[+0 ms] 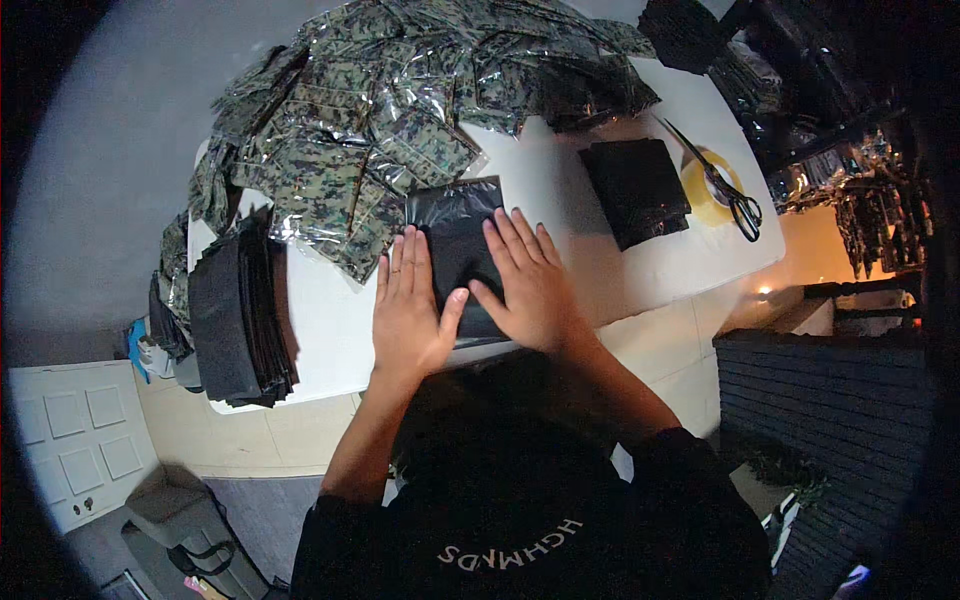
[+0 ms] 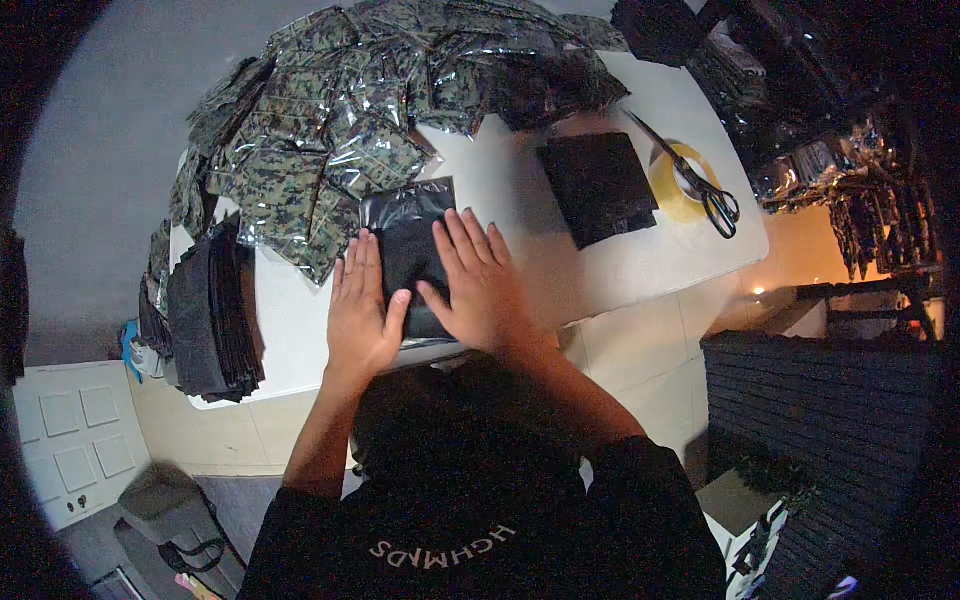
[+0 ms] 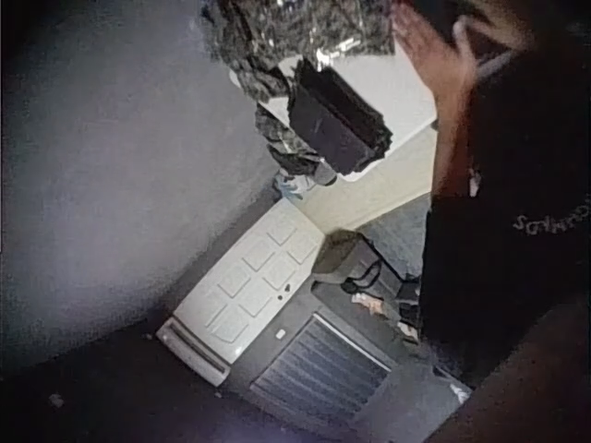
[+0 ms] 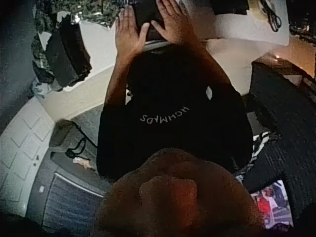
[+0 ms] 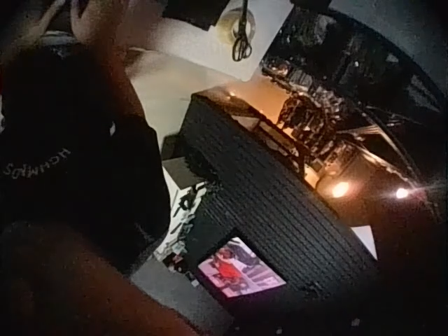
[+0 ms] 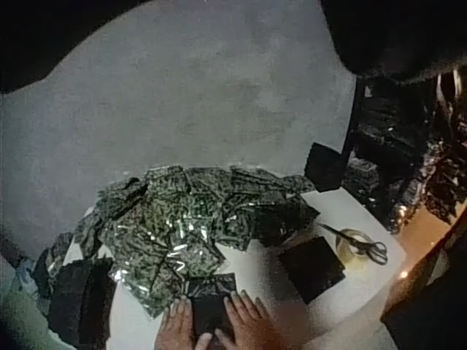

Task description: Packaging small camouflage bags into black pouches and sealing them.

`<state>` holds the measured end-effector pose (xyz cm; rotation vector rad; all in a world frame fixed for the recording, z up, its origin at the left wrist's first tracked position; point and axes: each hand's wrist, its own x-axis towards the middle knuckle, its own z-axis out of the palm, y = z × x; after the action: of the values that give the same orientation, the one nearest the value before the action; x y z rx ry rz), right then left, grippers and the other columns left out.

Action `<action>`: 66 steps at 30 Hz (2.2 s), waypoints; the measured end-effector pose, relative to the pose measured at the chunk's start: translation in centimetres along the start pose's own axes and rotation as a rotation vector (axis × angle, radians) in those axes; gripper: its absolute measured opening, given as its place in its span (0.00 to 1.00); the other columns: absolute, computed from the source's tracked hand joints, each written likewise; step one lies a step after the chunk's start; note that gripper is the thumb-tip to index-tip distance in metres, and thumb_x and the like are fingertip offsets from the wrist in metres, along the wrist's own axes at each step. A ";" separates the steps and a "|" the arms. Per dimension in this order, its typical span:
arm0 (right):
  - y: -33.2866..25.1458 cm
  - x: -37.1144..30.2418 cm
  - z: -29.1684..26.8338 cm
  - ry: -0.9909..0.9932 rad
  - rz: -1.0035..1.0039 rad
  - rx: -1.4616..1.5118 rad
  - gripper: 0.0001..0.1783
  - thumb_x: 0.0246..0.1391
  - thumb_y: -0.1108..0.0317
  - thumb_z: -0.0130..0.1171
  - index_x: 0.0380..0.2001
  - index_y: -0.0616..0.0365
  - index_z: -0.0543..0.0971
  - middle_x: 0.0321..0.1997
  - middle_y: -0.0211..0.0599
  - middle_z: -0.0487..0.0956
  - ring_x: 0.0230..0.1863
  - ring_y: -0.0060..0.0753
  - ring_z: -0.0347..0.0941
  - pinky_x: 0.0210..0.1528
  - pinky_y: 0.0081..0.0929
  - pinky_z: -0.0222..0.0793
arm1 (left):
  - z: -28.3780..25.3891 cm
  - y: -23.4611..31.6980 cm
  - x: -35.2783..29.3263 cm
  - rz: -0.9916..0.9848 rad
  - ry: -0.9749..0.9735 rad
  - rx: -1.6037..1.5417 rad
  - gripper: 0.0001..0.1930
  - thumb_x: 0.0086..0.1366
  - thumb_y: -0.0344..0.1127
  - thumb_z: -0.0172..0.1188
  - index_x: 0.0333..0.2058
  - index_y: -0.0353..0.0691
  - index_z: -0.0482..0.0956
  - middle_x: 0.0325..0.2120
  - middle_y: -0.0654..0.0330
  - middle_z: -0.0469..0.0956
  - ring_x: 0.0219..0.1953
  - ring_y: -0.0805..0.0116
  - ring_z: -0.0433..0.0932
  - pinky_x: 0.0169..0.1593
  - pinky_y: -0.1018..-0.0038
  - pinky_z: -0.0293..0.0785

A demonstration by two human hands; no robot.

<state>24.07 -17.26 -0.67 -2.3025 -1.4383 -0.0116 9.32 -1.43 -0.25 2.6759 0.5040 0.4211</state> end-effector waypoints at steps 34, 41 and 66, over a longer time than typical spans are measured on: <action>1.4 1.2 -0.6 0.344 0.610 1.338 0.46 0.55 0.75 0.79 0.73 0.59 0.65 0.69 0.51 0.74 0.66 0.43 0.77 0.69 0.41 0.75 | -1.1 -0.8 1.6 -0.680 0.092 -1.465 0.31 0.76 0.28 0.65 0.72 0.29 0.65 0.48 0.59 0.82 0.46 0.68 0.83 0.52 0.71 0.82; 2.0 2.8 -1.2 0.282 0.458 1.411 0.29 0.58 0.73 0.77 0.62 0.64 0.80 0.49 0.44 0.88 0.51 0.32 0.84 0.56 0.33 0.79 | -2.0 -1.8 3.9 -0.663 -0.096 -1.449 0.17 0.72 0.29 0.72 0.56 0.35 0.81 0.38 0.65 0.83 0.33 0.78 0.81 0.34 0.77 0.81; -0.2 1.4 -3.1 0.035 -0.097 0.341 0.26 0.70 0.65 0.62 0.69 0.56 0.76 0.73 0.53 0.75 0.71 0.54 0.75 0.73 0.47 0.70 | -2.7 1.3 1.2 0.142 0.022 -0.077 0.33 0.75 0.51 0.62 0.68 0.30 0.74 0.71 0.39 0.70 0.75 0.36 0.64 0.76 0.44 0.60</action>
<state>25.18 -17.06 2.53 -1.9478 -1.4104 0.1527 9.77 -1.19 2.93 2.6439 0.2978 0.5000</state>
